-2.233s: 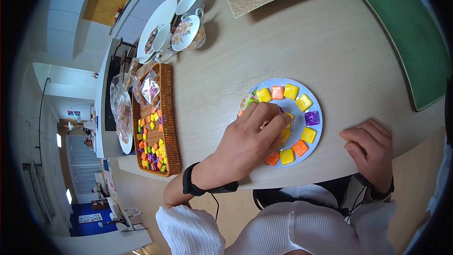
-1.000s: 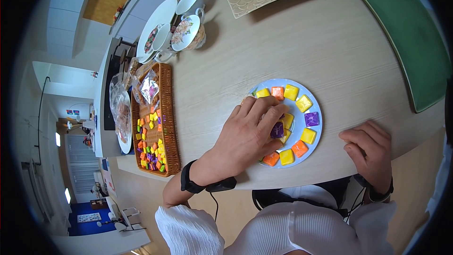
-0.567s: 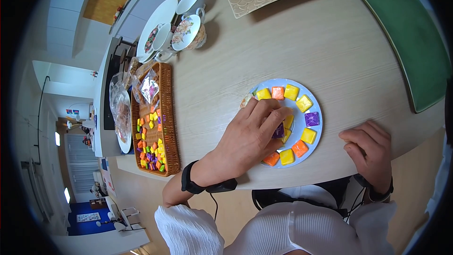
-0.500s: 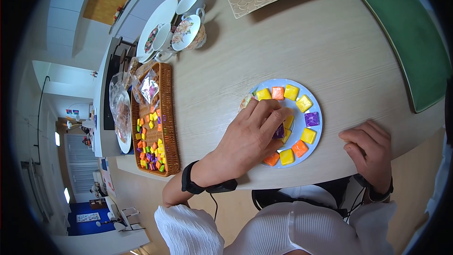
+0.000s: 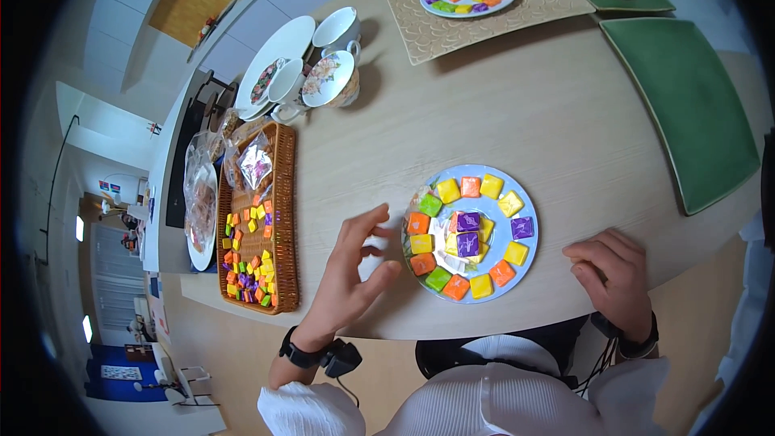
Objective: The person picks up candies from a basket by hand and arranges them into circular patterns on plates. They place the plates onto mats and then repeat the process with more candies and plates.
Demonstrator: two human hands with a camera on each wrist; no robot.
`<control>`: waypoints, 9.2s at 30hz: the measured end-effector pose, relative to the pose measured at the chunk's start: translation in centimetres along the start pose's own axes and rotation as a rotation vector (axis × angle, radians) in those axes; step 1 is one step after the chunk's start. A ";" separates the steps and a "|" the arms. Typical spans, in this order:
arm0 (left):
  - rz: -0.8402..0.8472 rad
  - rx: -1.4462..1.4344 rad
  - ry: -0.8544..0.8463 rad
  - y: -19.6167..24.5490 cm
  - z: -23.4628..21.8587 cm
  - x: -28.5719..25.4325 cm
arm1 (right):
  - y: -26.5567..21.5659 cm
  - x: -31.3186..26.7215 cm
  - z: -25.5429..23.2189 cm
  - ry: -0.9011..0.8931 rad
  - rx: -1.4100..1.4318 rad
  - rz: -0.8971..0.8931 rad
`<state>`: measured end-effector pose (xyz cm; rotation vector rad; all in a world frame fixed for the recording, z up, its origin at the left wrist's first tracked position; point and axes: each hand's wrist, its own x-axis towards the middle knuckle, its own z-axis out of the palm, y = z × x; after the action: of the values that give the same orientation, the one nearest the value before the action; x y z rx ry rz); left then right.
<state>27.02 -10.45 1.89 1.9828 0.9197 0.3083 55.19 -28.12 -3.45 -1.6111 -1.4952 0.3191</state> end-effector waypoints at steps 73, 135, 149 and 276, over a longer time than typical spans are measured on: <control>-0.019 -0.453 -0.594 19.3 25.2 29.9 | 19.0 4.7 -27.3 0.210 0.131 0.872; -0.443 0.766 0.173 -11.7 -12.8 -10.3 | 2.0 -3.5 0.4 -0.043 0.120 0.080; -0.377 0.805 0.251 -12.8 -12.7 -10.3 | 1.5 -3.9 0.2 -0.027 0.150 0.161; -0.295 -1.592 -0.310 1.0 7.1 11.5 | -6.8 12.9 3.6 -0.433 -0.357 -0.604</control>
<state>39.26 -7.14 -2.83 0.3952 0.4230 0.3641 51.18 -15.84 4.28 -1.3061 -2.3953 0.0547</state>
